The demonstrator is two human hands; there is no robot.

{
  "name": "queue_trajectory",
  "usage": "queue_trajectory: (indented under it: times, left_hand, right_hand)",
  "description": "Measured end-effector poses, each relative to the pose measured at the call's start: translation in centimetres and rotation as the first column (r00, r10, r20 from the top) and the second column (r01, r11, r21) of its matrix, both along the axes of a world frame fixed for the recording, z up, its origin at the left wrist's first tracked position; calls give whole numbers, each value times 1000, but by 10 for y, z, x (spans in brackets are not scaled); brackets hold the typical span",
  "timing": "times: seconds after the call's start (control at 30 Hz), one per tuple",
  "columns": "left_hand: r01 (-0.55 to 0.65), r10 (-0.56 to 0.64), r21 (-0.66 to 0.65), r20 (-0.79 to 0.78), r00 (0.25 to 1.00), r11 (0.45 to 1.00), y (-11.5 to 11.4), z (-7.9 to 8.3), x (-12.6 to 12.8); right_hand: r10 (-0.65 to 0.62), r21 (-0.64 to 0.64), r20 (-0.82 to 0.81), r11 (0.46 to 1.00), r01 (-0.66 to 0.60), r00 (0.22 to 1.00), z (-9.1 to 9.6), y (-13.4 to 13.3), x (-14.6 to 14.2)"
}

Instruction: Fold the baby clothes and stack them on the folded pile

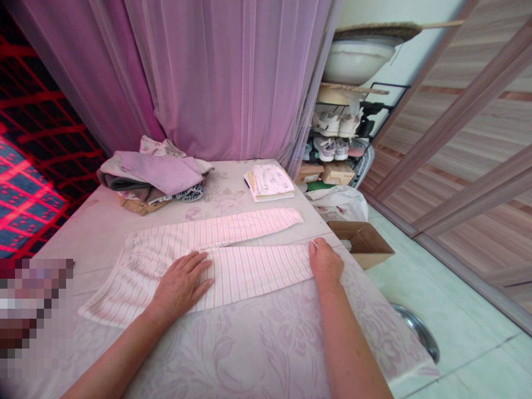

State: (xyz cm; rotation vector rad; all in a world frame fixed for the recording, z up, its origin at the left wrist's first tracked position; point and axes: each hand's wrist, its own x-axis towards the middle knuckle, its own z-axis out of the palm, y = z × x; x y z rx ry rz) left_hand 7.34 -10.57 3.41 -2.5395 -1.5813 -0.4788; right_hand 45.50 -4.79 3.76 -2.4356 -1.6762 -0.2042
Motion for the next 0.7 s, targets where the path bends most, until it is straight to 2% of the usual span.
queue_trajectory:
  times: [0.1, 0.2, 0.27, 0.3, 0.33, 0.37, 0.4, 0.43, 0.5, 0.7]
  left_hand:
    - [-22, 22, 19, -13, 1000, 1000, -5, 1, 8]
    - [26, -26, 48, -11, 1000, 999, -9, -4, 22]
    - [83, -82, 49, -9, 997, 995, -10, -11, 32]
    - [97, -97, 45, -11, 995, 994, -11, -16, 36]
    - [97, -97, 41, -14, 995, 994, -11, -20, 39]
    - [86, -85, 38, -18, 996, 996, -11, -24, 41]
    - [66, -65, 37, -24, 998, 997, -11, -27, 42]
    - [45, -44, 37, -31, 999, 998, -11, -30, 42]
    - [16, -14, 38, -49, 999, 999, -11, -32, 42]
    - [-4, 4, 2, -64, 998, 1000, -11, -31, 41]
  right_hand:
    - [109, 209, 28, 972, -112, 994, 3, 0, -8]
    - [348, 341, 9, 880, -330, 938, 7, -7, -42]
    - [589, 294, -46, 780, -552, 807, 7, -16, -77]
    - [702, 219, -82, 706, -674, 708, 6, -22, -95]
    - [780, 134, -116, 626, -769, 615, 3, -27, -111]
    - [814, 53, -145, 574, -817, 562, 1, -32, -124]
    - [824, -6, -164, 549, -836, 542, -2, -35, -133]
    - [825, -58, -178, 535, -843, 536, -4, -36, -137]
    - [801, -135, -185, 553, -822, 569, -7, -35, -133]
    - [687, -217, -116, 687, -693, 717, -8, -18, -77]
